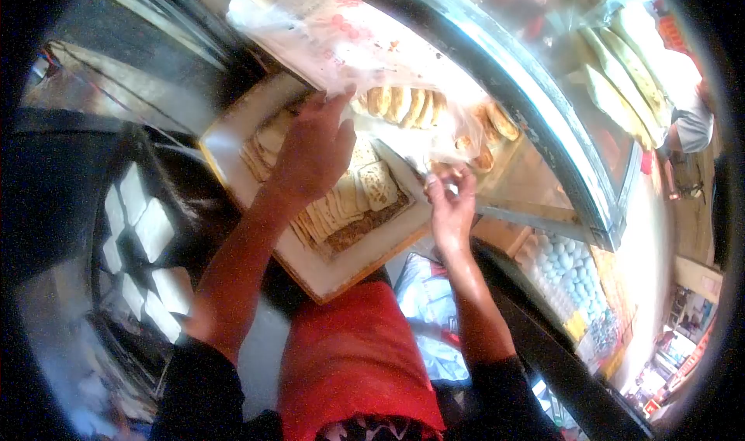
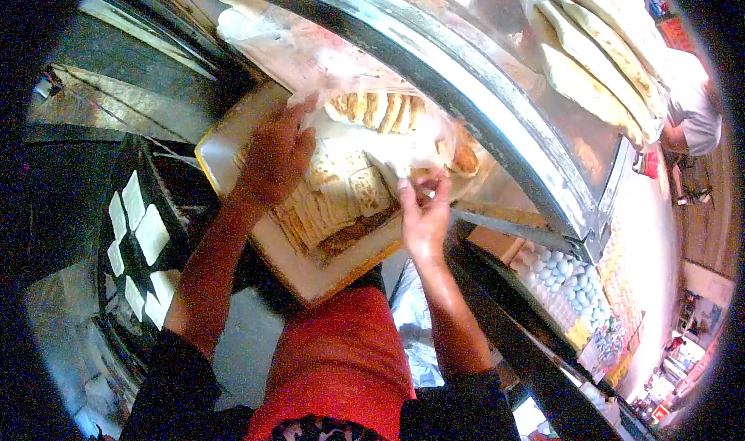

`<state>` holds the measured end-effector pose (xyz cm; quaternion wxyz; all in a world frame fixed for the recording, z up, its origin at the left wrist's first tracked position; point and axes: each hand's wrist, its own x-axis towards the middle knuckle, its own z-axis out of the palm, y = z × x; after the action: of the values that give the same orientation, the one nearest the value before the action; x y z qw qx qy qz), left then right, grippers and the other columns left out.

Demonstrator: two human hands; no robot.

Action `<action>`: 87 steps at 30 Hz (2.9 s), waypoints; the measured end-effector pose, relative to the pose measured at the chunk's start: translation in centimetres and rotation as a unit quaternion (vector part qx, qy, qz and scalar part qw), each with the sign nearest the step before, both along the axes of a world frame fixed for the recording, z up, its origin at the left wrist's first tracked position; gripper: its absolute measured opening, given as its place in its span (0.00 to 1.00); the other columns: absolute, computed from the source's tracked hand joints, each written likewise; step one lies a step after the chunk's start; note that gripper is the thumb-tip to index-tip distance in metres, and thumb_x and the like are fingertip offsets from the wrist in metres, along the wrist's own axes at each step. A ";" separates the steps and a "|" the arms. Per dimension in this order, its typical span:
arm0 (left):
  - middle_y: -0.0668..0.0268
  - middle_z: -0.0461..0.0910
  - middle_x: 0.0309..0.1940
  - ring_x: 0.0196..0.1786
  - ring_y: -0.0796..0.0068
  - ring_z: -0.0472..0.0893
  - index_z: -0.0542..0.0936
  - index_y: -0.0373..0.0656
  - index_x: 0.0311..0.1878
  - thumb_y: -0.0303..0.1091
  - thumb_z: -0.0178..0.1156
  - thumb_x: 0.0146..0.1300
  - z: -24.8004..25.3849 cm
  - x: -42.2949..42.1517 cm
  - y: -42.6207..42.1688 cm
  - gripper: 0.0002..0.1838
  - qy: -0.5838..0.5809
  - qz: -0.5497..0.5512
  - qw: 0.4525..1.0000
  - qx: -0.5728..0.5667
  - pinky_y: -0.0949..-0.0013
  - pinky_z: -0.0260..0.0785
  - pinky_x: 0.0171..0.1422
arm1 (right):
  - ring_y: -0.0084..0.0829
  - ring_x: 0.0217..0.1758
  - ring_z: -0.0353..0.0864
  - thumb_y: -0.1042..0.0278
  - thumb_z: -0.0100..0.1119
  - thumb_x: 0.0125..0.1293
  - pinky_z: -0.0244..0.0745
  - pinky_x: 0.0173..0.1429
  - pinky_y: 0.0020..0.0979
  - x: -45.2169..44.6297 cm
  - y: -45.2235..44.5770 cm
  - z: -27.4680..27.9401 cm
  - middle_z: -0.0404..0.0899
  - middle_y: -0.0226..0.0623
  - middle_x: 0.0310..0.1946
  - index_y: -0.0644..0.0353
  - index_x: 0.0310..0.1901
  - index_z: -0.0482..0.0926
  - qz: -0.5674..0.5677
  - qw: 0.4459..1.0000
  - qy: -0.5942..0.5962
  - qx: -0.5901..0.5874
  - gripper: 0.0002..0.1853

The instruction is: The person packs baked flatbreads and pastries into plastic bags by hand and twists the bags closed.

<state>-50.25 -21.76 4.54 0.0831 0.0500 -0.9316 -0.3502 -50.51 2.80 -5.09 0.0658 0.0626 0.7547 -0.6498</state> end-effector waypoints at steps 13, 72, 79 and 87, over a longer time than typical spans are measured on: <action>0.57 0.80 0.36 0.31 0.63 0.79 0.79 0.39 0.60 0.21 0.48 0.68 -1.1 0.9 -0.5 0.20 0.042 0.019 0.998 0.042 0.63 0.77 0.40 | 0.20 0.41 0.79 0.63 0.59 0.75 0.75 0.50 0.26 -6.2 -0.3 1.0 0.85 0.30 0.43 0.60 0.45 0.83 -0.043 0.994 0.036 -0.095 0.10; 0.49 0.80 0.54 0.58 0.59 0.80 0.68 0.34 0.67 0.26 0.55 0.69 30.7 -6.9 8.2 0.23 0.023 -0.222 0.971 0.090 0.60 0.74 0.60 | 0.49 0.41 0.83 0.67 0.60 0.67 0.76 0.48 0.44 -9.1 -0.4 42.0 0.81 0.54 0.37 0.69 0.44 0.82 0.207 0.849 0.460 0.160 0.12; 0.60 0.78 0.40 0.41 0.78 0.78 0.70 0.39 0.61 0.26 0.42 0.76 27.3 -8.5 7.1 0.14 0.043 -0.259 0.944 0.202 0.69 0.74 0.47 | 0.35 0.48 0.82 0.61 0.59 0.71 0.77 0.56 0.34 -10.7 1.3 40.2 0.81 0.44 0.47 0.66 0.56 0.79 0.162 0.901 0.400 0.036 0.19; 0.62 0.76 0.49 0.41 0.83 0.75 0.71 0.42 0.62 0.26 0.40 0.78 28.6 -8.1 7.1 0.15 0.043 -0.268 0.927 0.257 0.76 0.70 0.49 | 0.20 0.26 0.75 0.65 0.62 0.71 0.72 0.33 0.26 -12.4 1.3 37.6 0.80 0.30 0.25 0.68 0.42 0.83 0.250 0.937 0.231 -0.080 0.11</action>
<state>-58.30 -14.62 33.15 0.0104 -0.1971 -0.7837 -0.5890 -62.89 4.12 32.47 0.0550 -0.2856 0.6857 -0.6672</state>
